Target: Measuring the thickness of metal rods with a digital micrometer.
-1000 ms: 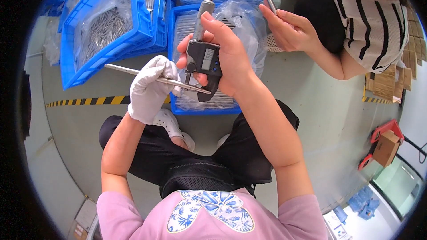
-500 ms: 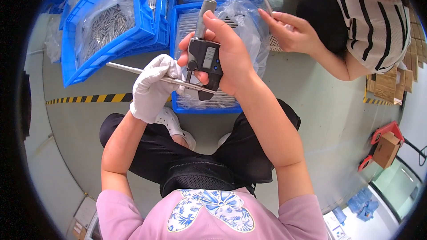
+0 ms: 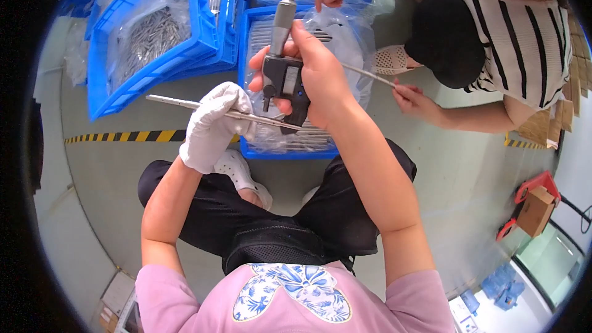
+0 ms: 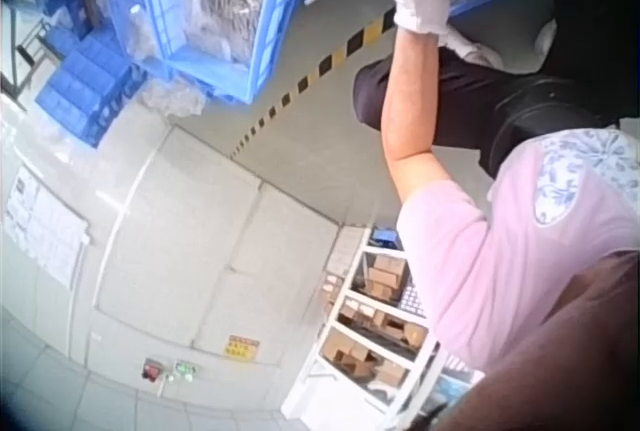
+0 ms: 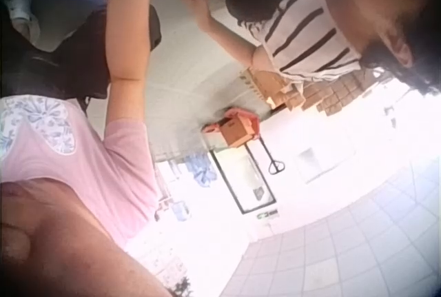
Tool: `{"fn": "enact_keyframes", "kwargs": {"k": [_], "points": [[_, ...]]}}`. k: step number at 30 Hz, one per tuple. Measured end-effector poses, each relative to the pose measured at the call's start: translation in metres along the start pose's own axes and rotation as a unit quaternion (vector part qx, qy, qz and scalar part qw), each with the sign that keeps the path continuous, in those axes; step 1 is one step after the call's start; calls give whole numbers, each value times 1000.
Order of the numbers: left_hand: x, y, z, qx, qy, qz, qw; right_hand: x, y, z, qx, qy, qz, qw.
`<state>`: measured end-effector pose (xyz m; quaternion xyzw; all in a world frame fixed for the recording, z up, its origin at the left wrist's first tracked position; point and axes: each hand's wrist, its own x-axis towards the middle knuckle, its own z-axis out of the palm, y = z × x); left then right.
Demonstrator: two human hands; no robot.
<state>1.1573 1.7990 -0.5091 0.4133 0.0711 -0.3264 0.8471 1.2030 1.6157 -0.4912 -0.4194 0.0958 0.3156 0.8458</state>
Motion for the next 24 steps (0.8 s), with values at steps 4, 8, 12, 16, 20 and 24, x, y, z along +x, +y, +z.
{"fn": "enact_keyframes", "kwargs": {"k": [4, 8, 12, 16, 20, 24], "points": [[-14, 24, 6, 205, 102, -54, 972, 9, 1, 2, -214, 99, -58, 970], [-33, 39, -5, 300, 106, -27, 948, 14, 5, 3, -224, 98, -42, 969], [-36, 35, -16, 134, 69, 54, 987, 13, 7, 8, -206, 80, -22, 975], [-31, 37, -6, 19, 116, 80, 990, 12, 13, 11, -176, 48, 4, 983], [-24, 30, -4, 113, 165, 144, 969, 5, 15, 21, -148, 29, 8, 989], [-10, 38, 13, 34, 260, 214, 941, -2, 15, 24, -159, 35, -5, 987]]}}
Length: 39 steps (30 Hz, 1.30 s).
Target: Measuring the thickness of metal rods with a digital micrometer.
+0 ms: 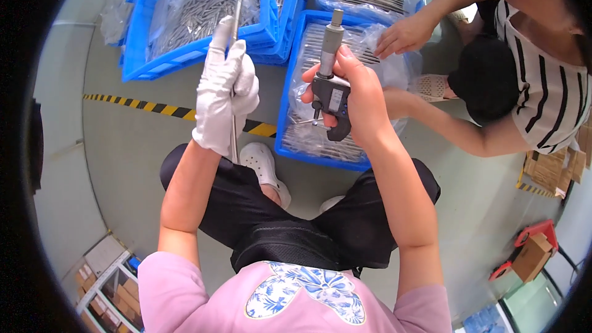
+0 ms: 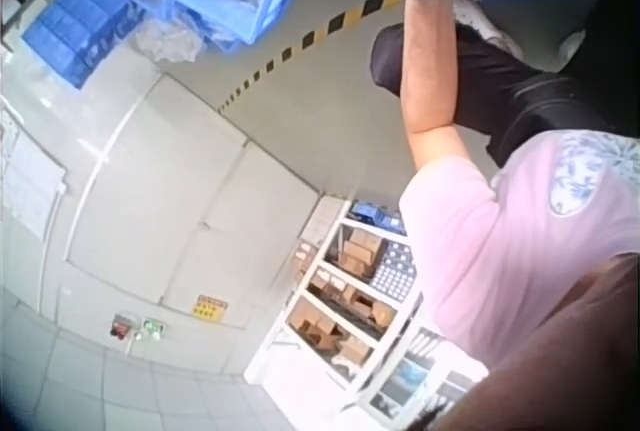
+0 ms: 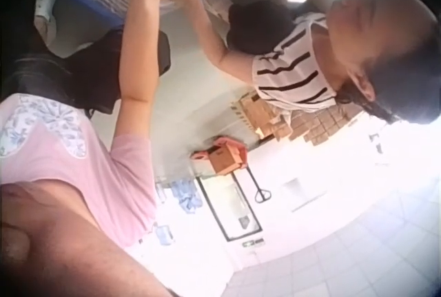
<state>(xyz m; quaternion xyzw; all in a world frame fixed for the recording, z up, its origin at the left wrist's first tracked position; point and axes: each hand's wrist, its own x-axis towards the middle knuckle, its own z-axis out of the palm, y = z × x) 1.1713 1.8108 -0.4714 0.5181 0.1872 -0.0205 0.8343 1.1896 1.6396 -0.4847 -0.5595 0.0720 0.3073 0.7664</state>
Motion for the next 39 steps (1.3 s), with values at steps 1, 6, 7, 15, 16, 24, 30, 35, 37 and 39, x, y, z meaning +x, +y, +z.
{"fn": "enact_keyframes", "kwargs": {"k": [1, 6, 7, 15, 16, 24, 30, 35, 37, 39], "points": [[-1, 6, 2, 2, 1, 1, 1000, -1, 0, -1, 2, 3, -2, 1000], [10, 6, -15, -216, -126, -72, 966, -4, 1, -3, 30, -14, -5, 999], [11, 5, -12, -271, -130, -106, 948, -4, 2, -3, 46, -21, -7, 999], [2, -18, 17, -39, 10, -183, 982, -9, 2, -9, 86, -9, -53, 995], [0, -20, 16, -58, -10, -193, 979, -9, 3, -10, 108, -19, -71, 991], [-10, -30, 23, -17, -73, -213, 974, -12, -3, -20, 211, -68, -70, 973], [-13, -32, 22, -31, -130, -205, 970, -10, -4, -22, 273, -89, -37, 957], [-13, -33, 21, -20, -149, -203, 968, -9, -7, -21, 306, -71, 2, 949], [-13, -33, 21, -15, -150, -200, 968, -8, -7, -22, 316, -71, 7, 946], [-13, -34, 21, -10, -151, -197, 969, -8, -6, -23, 326, -72, 13, 943]]}}
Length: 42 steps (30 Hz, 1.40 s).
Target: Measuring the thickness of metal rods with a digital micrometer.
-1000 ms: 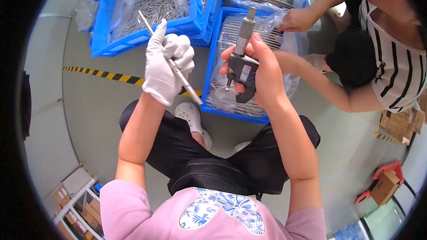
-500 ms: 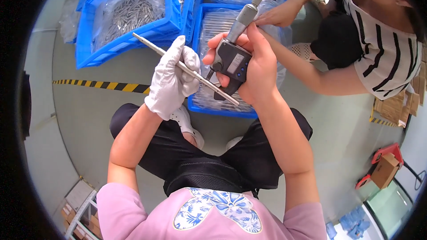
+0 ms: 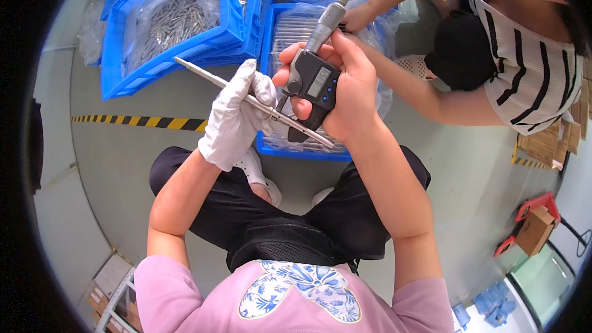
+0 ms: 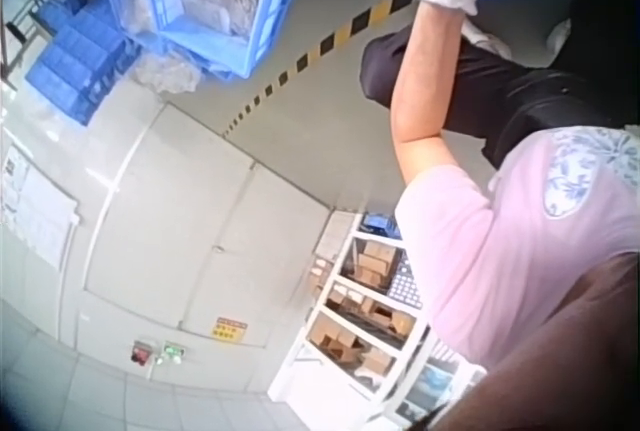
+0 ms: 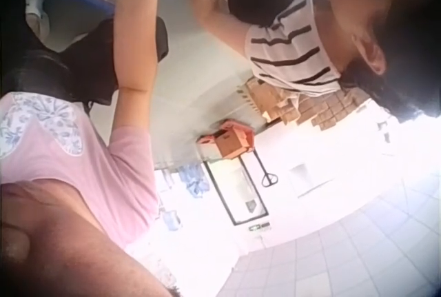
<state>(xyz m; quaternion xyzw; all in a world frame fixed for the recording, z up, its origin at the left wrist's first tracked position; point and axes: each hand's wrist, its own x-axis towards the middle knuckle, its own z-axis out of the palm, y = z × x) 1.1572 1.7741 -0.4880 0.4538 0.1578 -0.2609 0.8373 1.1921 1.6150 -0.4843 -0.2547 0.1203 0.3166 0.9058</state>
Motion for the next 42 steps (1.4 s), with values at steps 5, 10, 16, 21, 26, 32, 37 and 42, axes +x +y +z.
{"fn": "enact_keyframes", "kwargs": {"k": [5, 10, 16, 21, 26, 32, 37, 42], "points": [[2, -4, 0, -7, -3, 21, 1000, -1, -1, 2, -2, 8, -4, 1000], [2, -4, 1, -17, -13, 22, 1000, 0, -1, -1, -3, -31, -8, 999], [2, -4, -6, -36, -29, 6, 999, 5, 0, 2, -21, 2, -5, 1000], [-1, -1, 7, -65, 12, -5, 998, 3, -5, 5, -52, 21, -1, 998], [0, -1, 3, -58, -8, -9, 998, 3, -5, 5, -52, 20, -2, 998], [1, -1, -4, -48, -19, 14, 999, 2, -3, 3, -57, 20, -5, 998], [0, -1, -10, -47, -40, 29, 998, 3, 1, 4, -45, 18, -5, 999], [1, -2, -11, -52, -50, 43, 996, 2, 0, 3, -57, 3, -11, 998]]}}
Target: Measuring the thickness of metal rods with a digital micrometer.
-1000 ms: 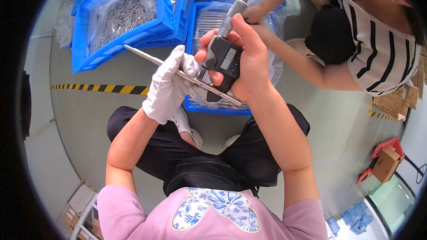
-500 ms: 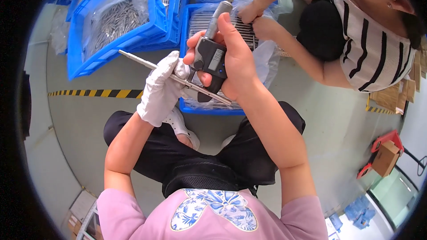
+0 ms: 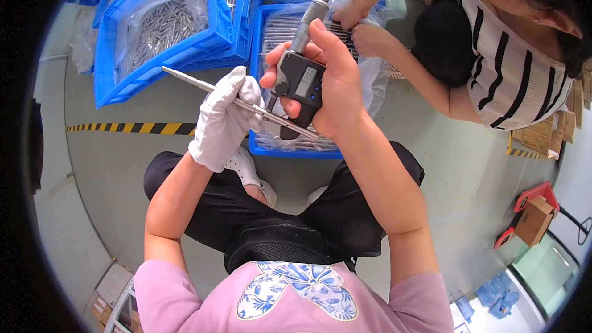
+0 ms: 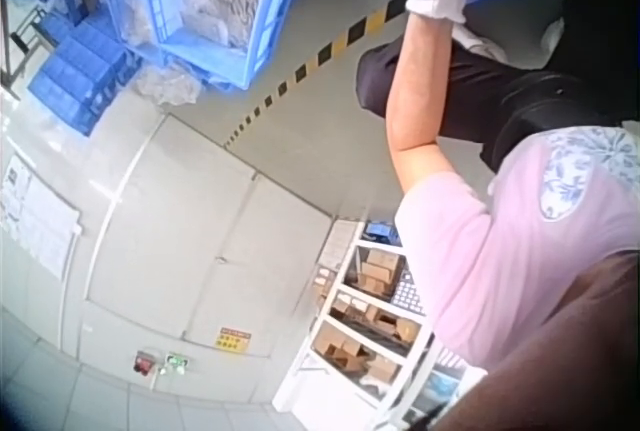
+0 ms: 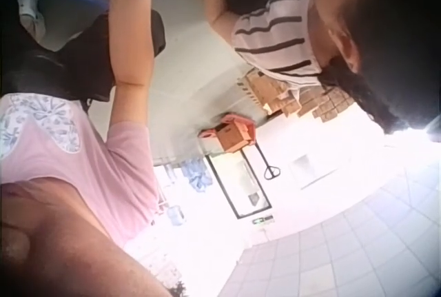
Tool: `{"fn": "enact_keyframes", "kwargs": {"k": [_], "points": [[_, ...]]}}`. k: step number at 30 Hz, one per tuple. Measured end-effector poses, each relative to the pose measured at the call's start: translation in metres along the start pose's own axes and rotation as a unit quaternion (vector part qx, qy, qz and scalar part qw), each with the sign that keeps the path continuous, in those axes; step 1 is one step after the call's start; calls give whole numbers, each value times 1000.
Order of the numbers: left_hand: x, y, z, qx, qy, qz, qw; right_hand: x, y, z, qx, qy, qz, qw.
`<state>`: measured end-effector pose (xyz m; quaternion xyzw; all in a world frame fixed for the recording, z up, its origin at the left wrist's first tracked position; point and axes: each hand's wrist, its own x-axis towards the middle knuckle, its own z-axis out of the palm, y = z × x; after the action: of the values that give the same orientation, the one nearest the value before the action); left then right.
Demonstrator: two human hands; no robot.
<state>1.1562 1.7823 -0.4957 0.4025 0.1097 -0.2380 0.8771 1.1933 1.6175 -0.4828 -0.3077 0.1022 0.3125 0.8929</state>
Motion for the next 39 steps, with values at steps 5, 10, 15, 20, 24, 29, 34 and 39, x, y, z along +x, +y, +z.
{"fn": "enact_keyframes", "kwargs": {"k": [5, 10, 15, 20, 24, 29, 34, 39], "points": [[-4, 1, 8, 11, 31, -7, 999, 0, 0, -3, -14, -2, -3, 1000], [-4, -2, -1, 21, 13, -49, 998, 1, 3, -6, -4, -36, 6, 999], [-3, -1, 2, 22, 38, -43, 998, 2, 5, 3, -19, 15, -8, 1000], [-2, -1, -2, 14, 51, -9, 999, 1, 3, -2, -2, -20, 2, 1000], [-2, -2, -6, 24, 27, -1, 999, 2, 3, -4, -5, -33, 6, 999], [-2, -4, -5, 32, 39, -5, 999, 2, 5, 0, -55, 24, -6, 998], [-3, -3, -8, 34, 39, -15, 999, 4, 7, -1, -37, 17, 1, 999], [0, -2, -10, 21, 40, -10, 999, 6, 7, -2, -43, 5, 0, 999]]}}
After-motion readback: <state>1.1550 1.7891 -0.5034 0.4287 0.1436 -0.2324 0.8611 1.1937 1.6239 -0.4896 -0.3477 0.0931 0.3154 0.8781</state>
